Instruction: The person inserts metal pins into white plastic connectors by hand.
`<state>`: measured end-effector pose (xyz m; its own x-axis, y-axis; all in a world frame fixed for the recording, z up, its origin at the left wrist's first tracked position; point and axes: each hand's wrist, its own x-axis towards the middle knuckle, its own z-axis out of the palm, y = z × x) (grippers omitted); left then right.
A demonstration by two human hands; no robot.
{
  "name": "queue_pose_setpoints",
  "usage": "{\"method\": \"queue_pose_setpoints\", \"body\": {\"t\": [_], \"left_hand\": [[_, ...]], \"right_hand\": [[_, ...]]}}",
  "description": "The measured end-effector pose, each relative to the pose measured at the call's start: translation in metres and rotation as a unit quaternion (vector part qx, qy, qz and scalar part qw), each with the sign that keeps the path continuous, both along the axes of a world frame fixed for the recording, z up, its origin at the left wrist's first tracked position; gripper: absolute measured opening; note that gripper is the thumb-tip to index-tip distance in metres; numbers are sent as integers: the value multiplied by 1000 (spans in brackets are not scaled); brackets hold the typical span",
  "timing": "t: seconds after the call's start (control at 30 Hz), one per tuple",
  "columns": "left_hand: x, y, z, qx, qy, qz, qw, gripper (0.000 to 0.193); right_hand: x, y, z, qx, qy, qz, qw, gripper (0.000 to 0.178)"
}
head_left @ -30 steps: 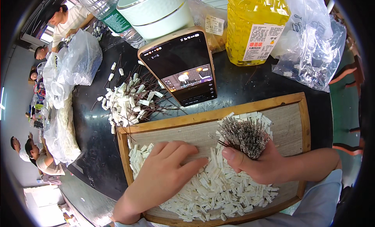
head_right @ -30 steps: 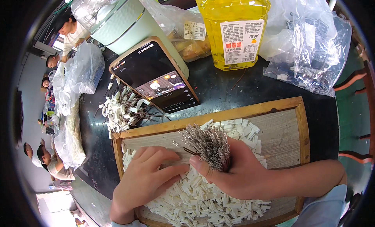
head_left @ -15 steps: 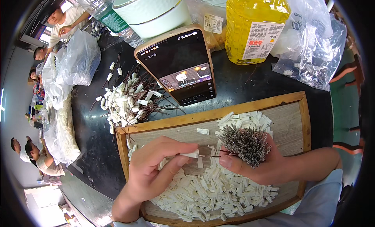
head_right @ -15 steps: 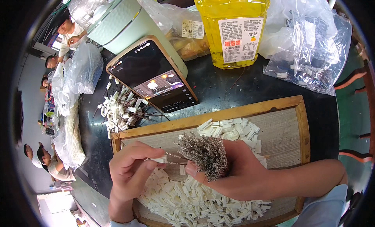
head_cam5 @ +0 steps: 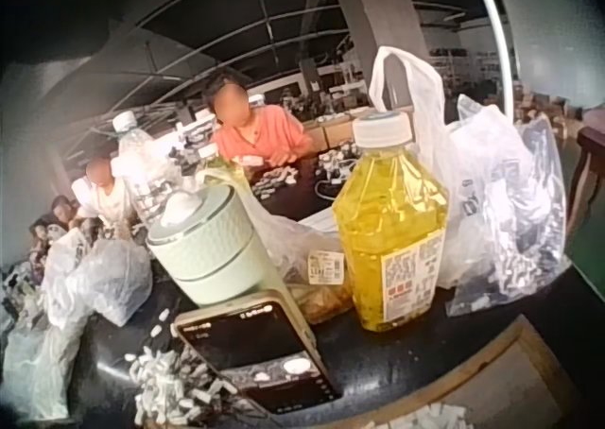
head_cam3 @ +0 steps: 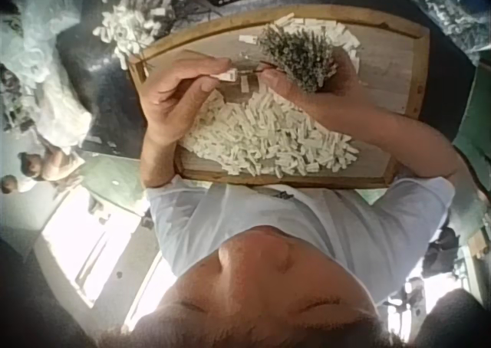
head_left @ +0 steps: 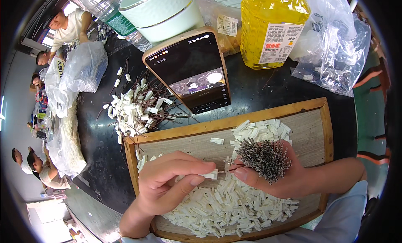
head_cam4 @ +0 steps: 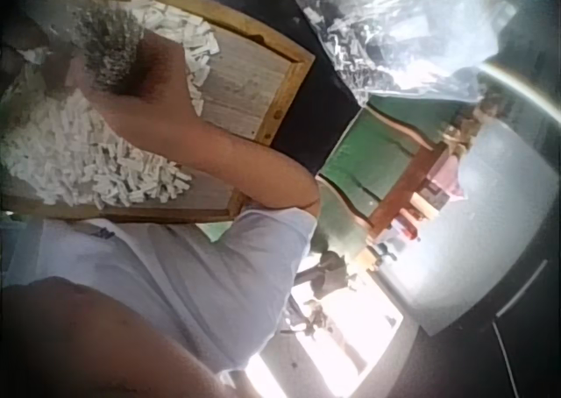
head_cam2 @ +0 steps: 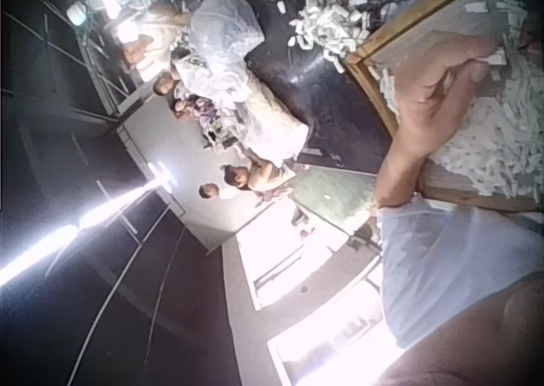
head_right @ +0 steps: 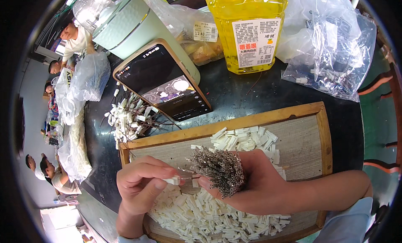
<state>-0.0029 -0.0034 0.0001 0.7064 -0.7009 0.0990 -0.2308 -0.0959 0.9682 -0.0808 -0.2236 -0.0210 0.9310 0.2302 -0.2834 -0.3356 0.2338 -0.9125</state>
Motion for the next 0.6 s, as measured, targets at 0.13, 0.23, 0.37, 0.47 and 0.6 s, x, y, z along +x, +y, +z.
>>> {"method": "queue_pose_setpoints", "body": {"t": [0.13, 0.23, 0.37, 0.47, 0.6], "left_hand": [[2, -10, -2, 52, -128, -22, 990, 27], [-3, -17, 1, 41, -91, -35, 994, 23], [-4, -14, 6, 57, -104, -28, 993, 22], [3, -4, 9, 58, -202, 40, 977, 19], [32, 28, 12, 193, -234, 324, 896, 19]], "right_hand": [[3, -3, 3, -31, 28, 13, 999, 21], [-1, -6, -6, 21, -51, 37, 998, 24], [0, -1, -4, -4, -43, 51, 998, 25], [1, 4, 0, -4, -24, 14, 1000, 23], [1, 2, 10, 7, 60, -39, 997, 18]]}}
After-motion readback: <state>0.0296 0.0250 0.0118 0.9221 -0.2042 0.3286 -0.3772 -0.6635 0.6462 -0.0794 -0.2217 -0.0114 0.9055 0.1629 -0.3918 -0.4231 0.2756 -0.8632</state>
